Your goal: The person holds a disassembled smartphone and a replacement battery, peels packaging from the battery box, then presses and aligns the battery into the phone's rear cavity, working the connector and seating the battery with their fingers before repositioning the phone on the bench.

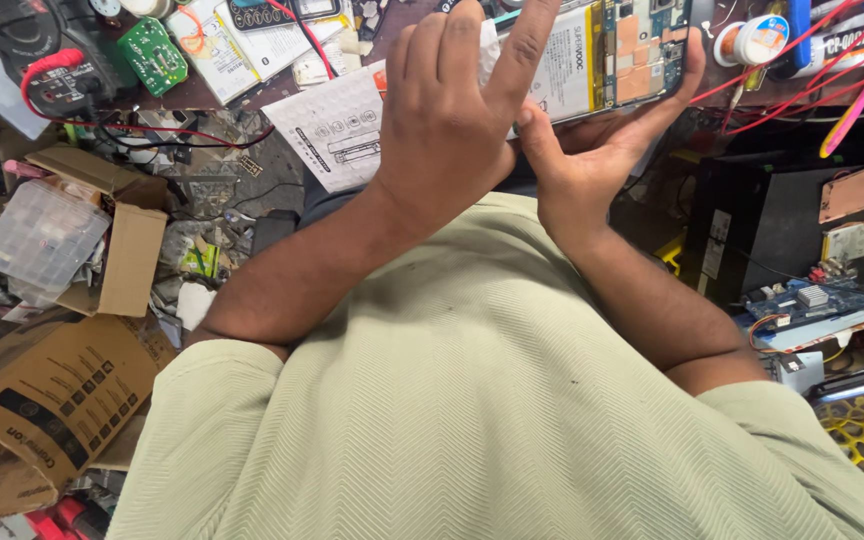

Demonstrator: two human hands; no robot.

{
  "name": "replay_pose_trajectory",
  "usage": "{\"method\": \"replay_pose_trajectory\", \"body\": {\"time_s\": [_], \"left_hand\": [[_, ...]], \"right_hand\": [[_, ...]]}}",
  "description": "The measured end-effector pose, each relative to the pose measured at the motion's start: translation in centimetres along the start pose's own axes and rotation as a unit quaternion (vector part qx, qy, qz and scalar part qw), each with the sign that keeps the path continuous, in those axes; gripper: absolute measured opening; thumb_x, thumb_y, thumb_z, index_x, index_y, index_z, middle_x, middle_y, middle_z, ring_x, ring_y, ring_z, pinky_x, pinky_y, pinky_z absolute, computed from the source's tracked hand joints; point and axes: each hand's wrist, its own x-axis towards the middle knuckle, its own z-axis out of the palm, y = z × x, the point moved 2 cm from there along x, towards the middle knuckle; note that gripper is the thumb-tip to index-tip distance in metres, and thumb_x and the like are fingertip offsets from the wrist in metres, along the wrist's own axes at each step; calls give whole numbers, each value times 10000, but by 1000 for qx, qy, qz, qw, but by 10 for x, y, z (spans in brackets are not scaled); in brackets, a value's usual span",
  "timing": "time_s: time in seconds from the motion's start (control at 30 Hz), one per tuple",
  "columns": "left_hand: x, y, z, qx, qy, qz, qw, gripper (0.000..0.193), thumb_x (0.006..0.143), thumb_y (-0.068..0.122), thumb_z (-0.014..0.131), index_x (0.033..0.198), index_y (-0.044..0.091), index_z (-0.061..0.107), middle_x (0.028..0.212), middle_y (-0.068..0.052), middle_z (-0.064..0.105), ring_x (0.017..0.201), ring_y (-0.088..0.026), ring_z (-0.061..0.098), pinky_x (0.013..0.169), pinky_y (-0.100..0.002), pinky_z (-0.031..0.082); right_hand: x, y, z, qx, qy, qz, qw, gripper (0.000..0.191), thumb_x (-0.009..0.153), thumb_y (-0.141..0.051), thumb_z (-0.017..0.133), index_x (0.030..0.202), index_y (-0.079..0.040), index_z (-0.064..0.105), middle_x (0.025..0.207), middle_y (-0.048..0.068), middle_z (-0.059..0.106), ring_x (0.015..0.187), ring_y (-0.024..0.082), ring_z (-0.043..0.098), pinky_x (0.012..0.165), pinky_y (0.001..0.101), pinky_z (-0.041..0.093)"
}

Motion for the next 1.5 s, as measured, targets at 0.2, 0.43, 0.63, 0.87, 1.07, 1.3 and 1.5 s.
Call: {"method": "replay_pose_trajectory", "body": {"time_s": [0.2, 0.43, 0.63, 0.87, 1.07, 1.3, 1.5], "left_hand": [[11, 1, -5, -57, -31, -17, 998, 816, 826, 163, 834, 1538, 144, 436, 1263, -142, 503, 1073, -310, 529, 941, -441, 447], [13, -18, -32, -189, -93, 41, 977, 634, 799, 302, 973, 1280, 121, 603, 1426, -149, 471, 1120, -315, 573, 944, -472, 481], [3, -17, -24, -138, -104, 42, 984, 516, 776, 223, 917, 1191, 94, 638, 1528, -158, 396, 1173, -316, 546, 962, -480, 471], [0, -13, -18, -112, -89, 39, 989, 470, 796, 166, 895, 1164, 112, 608, 1527, -145, 359, 1261, -321, 526, 988, -446, 475], [-1, -20, -26, -96, -68, 75, 990, 701, 780, 296, 958, 1327, 90, 570, 1503, -213, 391, 1235, -359, 535, 967, -463, 503], [-6, -23, -19, -47, -45, 108, 992, 654, 783, 281, 924, 1315, 96, 592, 1485, -205, 404, 1167, -295, 538, 937, -407, 519], [-7, -23, -11, -52, -65, 89, 992, 489, 768, 232, 906, 1143, 88, 629, 1490, -183, 414, 1135, -273, 549, 885, -394, 534]], "right_hand": [[11, -6, -3, -16, 8, -19, 1000, 1092, 1049, 203, 804, 1630, -279, 16, 1570, 65, 309, 1419, 171, 414, 1242, 356, 407], [34, -23, -10, 49, 67, 115, 990, 1209, 784, 89, 848, 1561, -165, -42, 1473, 167, 418, 1249, 285, 583, 1037, 391, 573], [34, -16, -6, 31, -32, 43, 998, 1115, 980, 137, 867, 1592, -205, -1, 1494, 125, 434, 1282, 215, 559, 1112, 376, 546], [37, -18, -3, -5, -72, 24, 997, 1088, 1001, 149, 849, 1584, -222, 8, 1453, 120, 461, 1263, 204, 587, 1107, 370, 583], [41, -29, -5, 12, -30, 91, 995, 1094, 922, 70, 843, 1555, -175, -14, 1375, 164, 529, 1143, 226, 677, 987, 361, 639], [43, -24, -11, -7, -34, 78, 996, 1097, 930, 57, 865, 1545, -170, -14, 1376, 167, 522, 1143, 234, 680, 978, 365, 646], [36, -18, -11, -47, -101, -19, 994, 1038, 1039, 127, 832, 1603, -248, 46, 1442, 112, 457, 1260, 204, 599, 1089, 372, 585]]}}
